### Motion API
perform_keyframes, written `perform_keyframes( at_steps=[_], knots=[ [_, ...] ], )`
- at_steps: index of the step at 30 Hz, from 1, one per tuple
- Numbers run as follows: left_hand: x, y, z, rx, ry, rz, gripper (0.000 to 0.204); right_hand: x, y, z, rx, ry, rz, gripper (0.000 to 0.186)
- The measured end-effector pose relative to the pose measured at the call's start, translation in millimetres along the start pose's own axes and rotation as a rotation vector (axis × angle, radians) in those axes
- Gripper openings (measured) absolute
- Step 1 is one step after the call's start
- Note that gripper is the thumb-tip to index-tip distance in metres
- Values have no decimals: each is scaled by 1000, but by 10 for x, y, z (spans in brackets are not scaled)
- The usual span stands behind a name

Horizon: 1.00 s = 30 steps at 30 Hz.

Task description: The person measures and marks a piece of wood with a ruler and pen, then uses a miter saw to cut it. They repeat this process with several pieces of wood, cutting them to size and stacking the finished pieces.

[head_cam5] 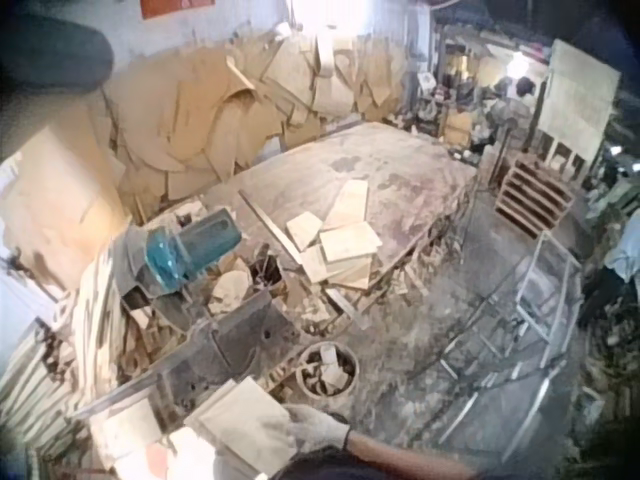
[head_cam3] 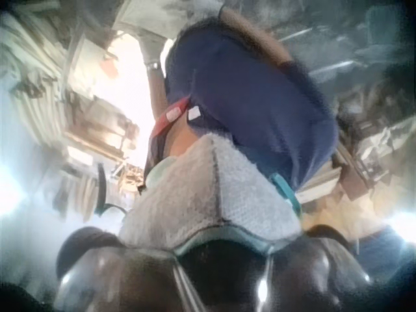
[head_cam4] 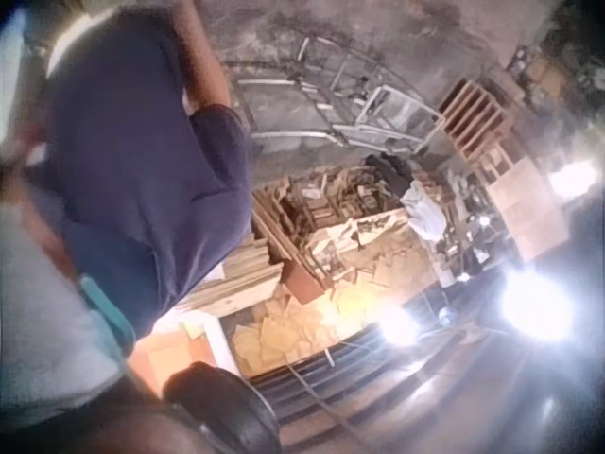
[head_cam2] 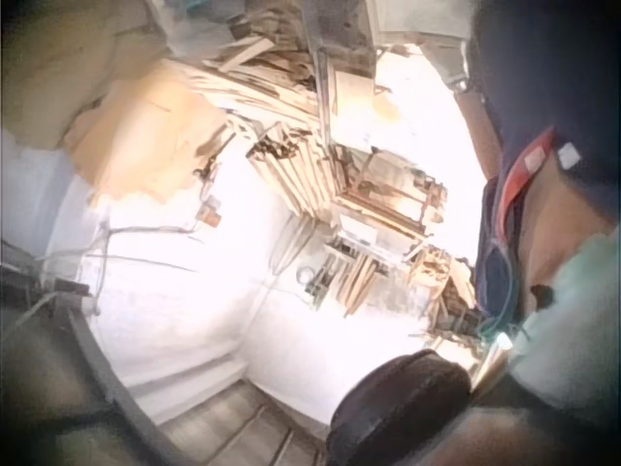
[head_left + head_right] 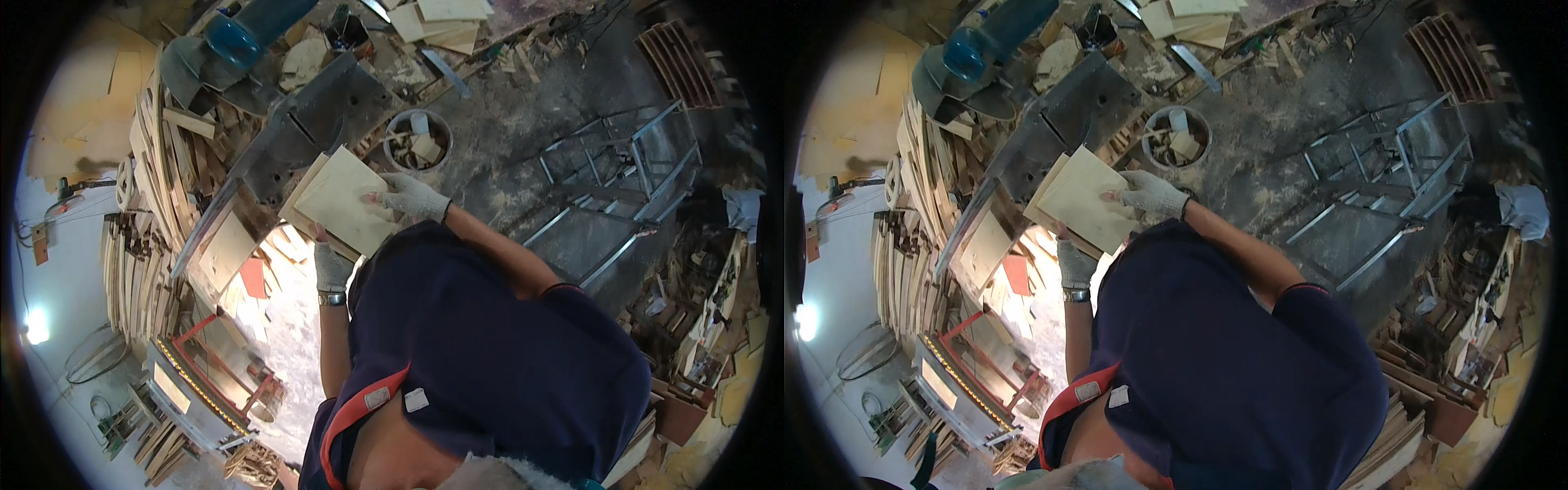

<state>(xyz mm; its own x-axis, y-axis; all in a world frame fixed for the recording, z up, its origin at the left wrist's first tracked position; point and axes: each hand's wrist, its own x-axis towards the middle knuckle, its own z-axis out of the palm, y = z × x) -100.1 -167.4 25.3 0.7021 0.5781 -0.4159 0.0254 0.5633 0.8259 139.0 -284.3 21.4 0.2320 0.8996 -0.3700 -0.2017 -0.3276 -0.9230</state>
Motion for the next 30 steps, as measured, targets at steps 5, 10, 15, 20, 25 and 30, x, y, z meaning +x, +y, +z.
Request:
perform_keyframes(
  at_steps=[5,10,15,20,25,30],
  knots=[
    [49,133,75,-445,62,-4,86,-106,14,-387,172,81,56,48],
    [-162,131,-127,-508,119,93,87,-102,-119,-1044,269,684,40,30],
    [-455,123,-333,-568,176,118,86,399,-837,-2106,422,854,-164,33],
    [-829,-16,-480,-590,339,155,87,1152,-789,-2232,346,809,-78,30],
    [-1276,-246,-449,-706,657,342,85,1239,5,-376,264,159,149,27],
    [-1802,-403,-564,-1041,679,335,89,1299,-236,1482,-921,-316,-189,58]
  ],
)
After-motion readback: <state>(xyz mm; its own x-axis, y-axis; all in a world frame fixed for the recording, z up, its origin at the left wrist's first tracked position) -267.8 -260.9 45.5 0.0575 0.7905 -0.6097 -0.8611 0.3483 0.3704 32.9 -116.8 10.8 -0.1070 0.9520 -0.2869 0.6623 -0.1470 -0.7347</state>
